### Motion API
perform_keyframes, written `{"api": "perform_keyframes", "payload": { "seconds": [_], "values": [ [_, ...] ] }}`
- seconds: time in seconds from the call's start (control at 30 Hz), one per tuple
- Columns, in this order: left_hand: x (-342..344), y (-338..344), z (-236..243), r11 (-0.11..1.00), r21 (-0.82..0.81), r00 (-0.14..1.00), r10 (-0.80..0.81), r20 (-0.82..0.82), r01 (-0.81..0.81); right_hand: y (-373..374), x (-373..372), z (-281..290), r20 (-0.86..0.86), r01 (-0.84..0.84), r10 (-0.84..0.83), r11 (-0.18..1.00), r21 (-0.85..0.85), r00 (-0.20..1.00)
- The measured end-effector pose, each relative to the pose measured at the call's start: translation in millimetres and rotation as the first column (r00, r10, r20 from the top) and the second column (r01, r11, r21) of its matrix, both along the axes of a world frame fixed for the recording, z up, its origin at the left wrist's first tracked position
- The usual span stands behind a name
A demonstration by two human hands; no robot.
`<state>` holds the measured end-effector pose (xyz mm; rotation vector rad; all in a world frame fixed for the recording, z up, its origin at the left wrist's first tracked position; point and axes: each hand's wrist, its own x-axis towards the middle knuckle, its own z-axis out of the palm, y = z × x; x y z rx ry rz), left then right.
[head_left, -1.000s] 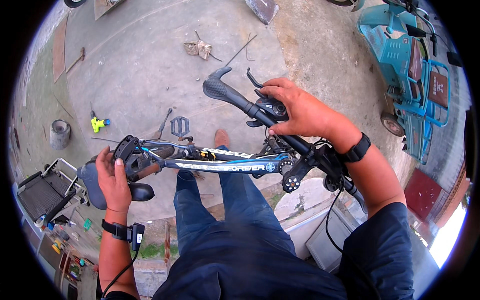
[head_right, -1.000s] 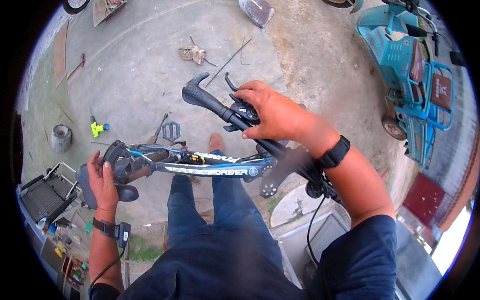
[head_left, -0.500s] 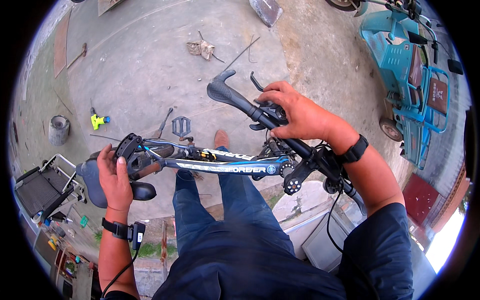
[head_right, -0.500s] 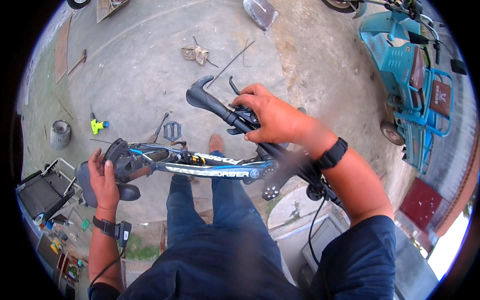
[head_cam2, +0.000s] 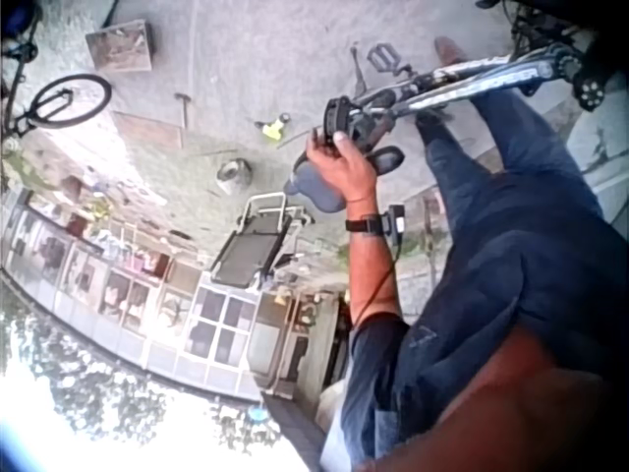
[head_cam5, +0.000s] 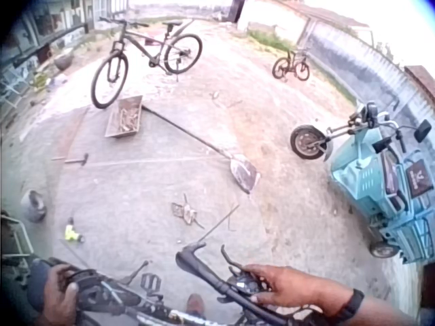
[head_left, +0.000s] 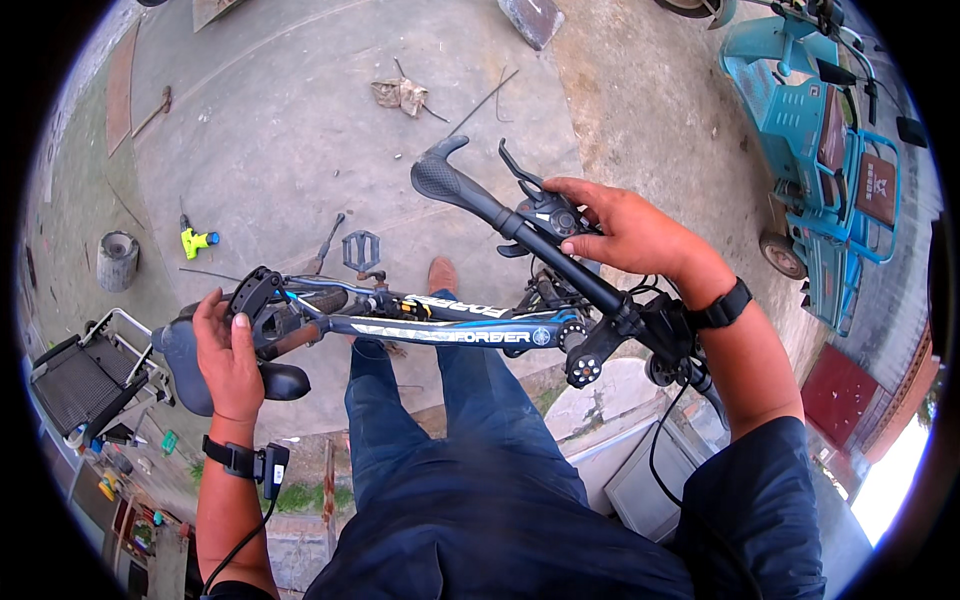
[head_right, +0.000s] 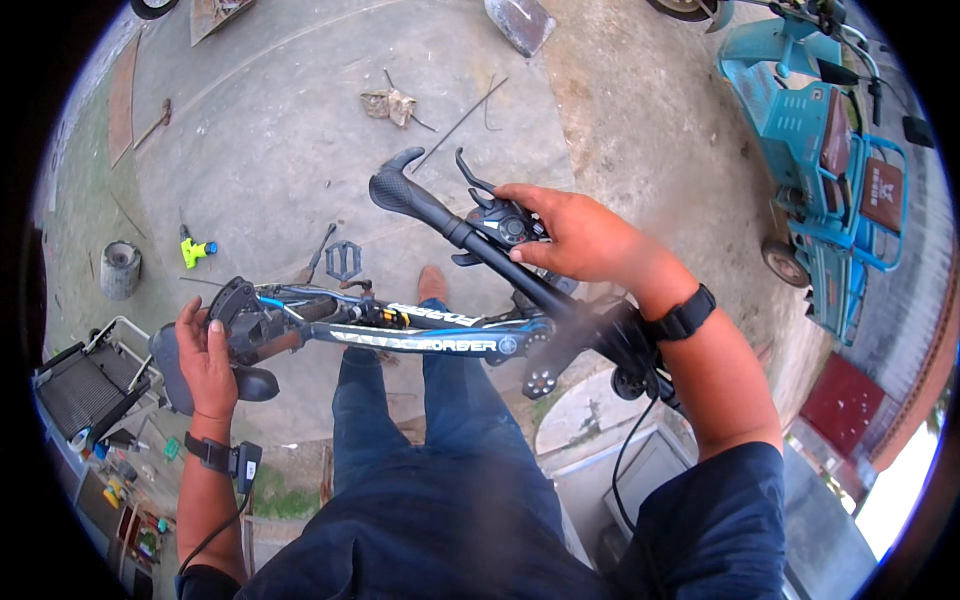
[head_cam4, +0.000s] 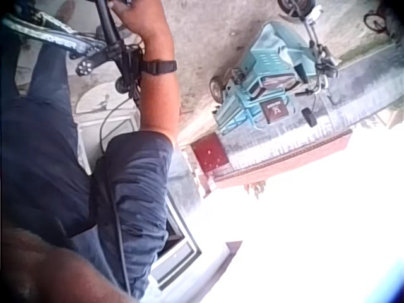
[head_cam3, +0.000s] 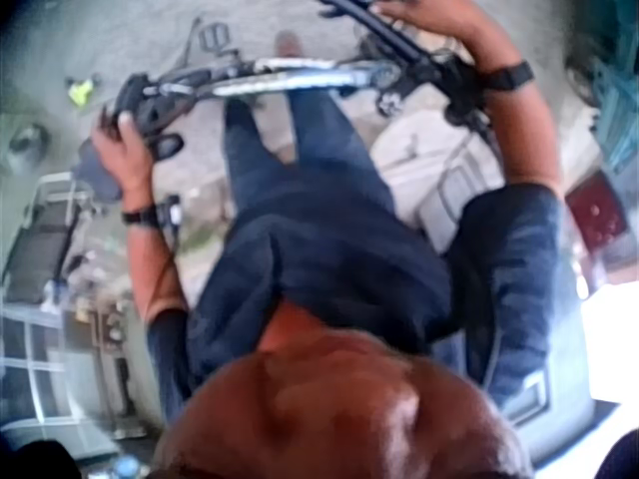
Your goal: The person works on a bicycle mounted on a stand, adjusting the handlebars and then focusing on the crankset and chain area. They use a wrench and pliers to manipulate components near the pedals and chainrings.
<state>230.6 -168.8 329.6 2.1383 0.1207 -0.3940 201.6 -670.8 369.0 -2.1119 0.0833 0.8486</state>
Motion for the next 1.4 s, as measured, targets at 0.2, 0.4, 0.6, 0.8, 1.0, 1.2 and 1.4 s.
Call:
{"api": "perform_keyframes", "payload": {
  "seconds": [0.2, 0.4, 0.6, 0.8, 1.0, 1.2, 1.4],
  "values": [
    [1.0, 0.1, 0.9, 1.000, 0.008, 1.000, 0.006, -0.005, -0.006, 2.9, -0.1, 10.3, -0.010, -0.067, 0.066, 0.988, -0.139, 0.998],
    [0.7, -2.6, 0.3, 1.000, 0.001, 1.000, 0.012, 0.011, -0.012, 6.7, -18.4, 40.5, 0.166, -0.013, 0.053, 0.973, -0.232, 0.985],
    [0.5, -2.6, -0.1, 1.000, 0.004, 1.000, 0.004, 0.021, -0.004, 41.3, -46.9, 71.1, 0.313, 0.171, -0.086, 0.951, -0.256, 0.946],
    [0.1, -3.8, -2.7, 1.000, -0.004, 0.998, -0.008, 0.065, 0.009, 105.6, -79.3, 78.2, 0.170, 0.152, -0.153, 0.988, 0.016, 0.974],
    [1.2, -3.8, 0.9, 0.999, 0.021, 0.998, -0.035, 0.051, 0.034, 129.9, -107.7, 45.0, 0.082, 0.194, -0.209, 0.967, 0.166, 0.974],
    [1.7, -1.5, -2.5, 0.999, 0.022, 0.997, -0.046, 0.060, 0.044, 165.5, -115.8, -17.4, -0.264, 0.762, -0.733, 0.508, 0.402, 0.627],
    [2.2, -1.9, -1.0, 0.998, 0.023, 0.998, -0.052, 0.032, 0.051, 185.6, -85.0, -65.9, -0.485, 0.895, -0.873, -0.171, 0.411, 0.056]
  ]
}}
